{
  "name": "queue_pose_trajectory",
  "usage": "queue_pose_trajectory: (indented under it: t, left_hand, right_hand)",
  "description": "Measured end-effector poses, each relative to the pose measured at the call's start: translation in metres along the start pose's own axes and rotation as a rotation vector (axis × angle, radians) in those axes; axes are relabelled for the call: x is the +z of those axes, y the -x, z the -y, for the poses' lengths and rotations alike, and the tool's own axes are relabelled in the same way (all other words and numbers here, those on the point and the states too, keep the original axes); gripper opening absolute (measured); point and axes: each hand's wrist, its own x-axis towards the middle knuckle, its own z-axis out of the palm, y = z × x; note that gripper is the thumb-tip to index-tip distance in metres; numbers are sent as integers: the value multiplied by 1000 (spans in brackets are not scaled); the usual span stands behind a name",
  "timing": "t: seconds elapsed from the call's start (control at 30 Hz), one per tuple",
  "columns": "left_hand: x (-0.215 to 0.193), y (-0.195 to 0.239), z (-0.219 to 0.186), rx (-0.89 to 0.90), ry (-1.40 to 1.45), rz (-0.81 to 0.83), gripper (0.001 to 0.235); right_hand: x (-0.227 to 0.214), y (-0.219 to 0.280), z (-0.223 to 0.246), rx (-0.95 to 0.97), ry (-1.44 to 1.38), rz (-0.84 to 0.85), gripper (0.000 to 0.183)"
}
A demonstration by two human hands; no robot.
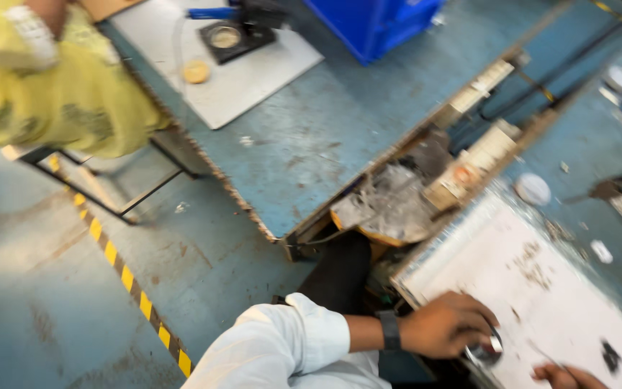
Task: The person assembles LED light fixtures by inserting components into the fixture housing, using an electric screwdriver to secure screws, and attaching small plastic covers to the assembly.
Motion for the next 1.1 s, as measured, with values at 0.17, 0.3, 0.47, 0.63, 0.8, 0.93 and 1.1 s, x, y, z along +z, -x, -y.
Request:
queue_pose_trajectory:
  t: [0.17,0.3,0.47,0.63,0.8,0.93,1.1]
  left_hand:
    - [-6,-1,-12,-62,-79,9,13]
    - [-17,-9,-27,-81,-150,41,10]
    - [-19,-16,-40,-66,-158,55,8]
    - [-19,-17,-40,-73,-193,69,6]
    - [-19,-16,-38,-122,-192,84,5]
    - [-19,-15,-37,-100,-197,75,4]
    - [-18,-15,-35,-112,-186,67,3]
  right_hand:
    - [5,30,84,-14,-46,47,7]
    - [18,23,122,-117,-109,53,7]
    - [15,24,137,-211,39,78,8]
    - [13,24,134,-267,52,82,10]
    - [15,25,134,-318,87,87,11]
    - [14,25,136,-338,145,124,14]
    - [11,26,139,-386,186,157,18]
